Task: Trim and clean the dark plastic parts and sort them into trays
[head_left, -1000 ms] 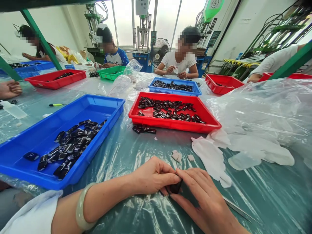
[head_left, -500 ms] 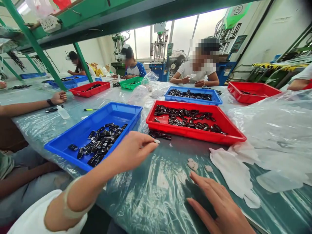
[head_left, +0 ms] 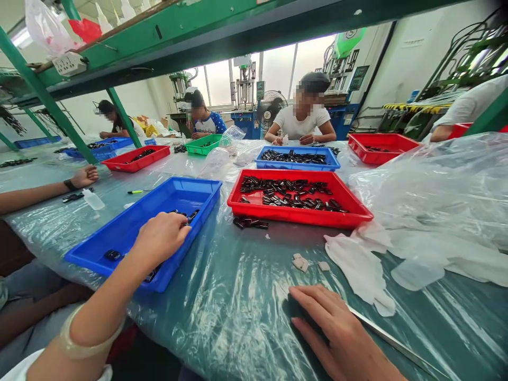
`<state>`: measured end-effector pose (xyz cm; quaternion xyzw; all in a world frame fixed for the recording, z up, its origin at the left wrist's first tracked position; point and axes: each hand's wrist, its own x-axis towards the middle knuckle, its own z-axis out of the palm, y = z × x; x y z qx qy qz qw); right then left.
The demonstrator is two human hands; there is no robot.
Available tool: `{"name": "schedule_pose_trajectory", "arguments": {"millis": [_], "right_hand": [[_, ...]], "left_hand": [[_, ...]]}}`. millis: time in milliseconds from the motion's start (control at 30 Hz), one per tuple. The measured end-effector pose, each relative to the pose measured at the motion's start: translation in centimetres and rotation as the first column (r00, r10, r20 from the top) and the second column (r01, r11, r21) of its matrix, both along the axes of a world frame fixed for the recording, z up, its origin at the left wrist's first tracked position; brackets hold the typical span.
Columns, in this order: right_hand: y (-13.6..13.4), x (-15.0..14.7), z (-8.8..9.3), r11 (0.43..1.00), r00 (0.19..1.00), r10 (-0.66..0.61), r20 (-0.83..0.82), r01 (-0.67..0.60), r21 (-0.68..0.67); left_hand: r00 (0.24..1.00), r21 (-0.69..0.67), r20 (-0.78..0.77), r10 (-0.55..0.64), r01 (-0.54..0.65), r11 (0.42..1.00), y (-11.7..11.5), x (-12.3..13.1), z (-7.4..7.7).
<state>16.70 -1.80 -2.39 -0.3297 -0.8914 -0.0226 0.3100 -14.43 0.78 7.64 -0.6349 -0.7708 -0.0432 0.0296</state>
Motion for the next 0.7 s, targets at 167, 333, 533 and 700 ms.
{"name": "schedule_pose_trajectory", "arguments": {"millis": [167,333,533,700], "right_hand": [[0.1,0.2,0.1,1.000,1.000,0.028,0.003,-0.028,-0.013],[0.1,0.2,0.2,0.999,0.999,0.044,0.002,-0.044,-0.028],[-0.1,0.2,0.7,0.996,0.999,0.050,-0.010,-0.050,-0.074],[-0.2,0.3,1.3,0.988,0.999,0.044,-0.020,-0.047,-0.148]], "left_hand": [[0.995,-0.057,-0.078,-0.061,0.056,0.997,1.3,4.0,0.0],[0.974,-0.143,-0.092,-0.208,0.194,0.971,3.5,7.6,-2.6],[0.969,-0.169,-0.062,-0.240,0.227,0.959,6.5,9.7,-5.8],[0.979,-0.140,-0.003,-0.205,0.202,0.969,7.0,9.5,-6.8]]}}
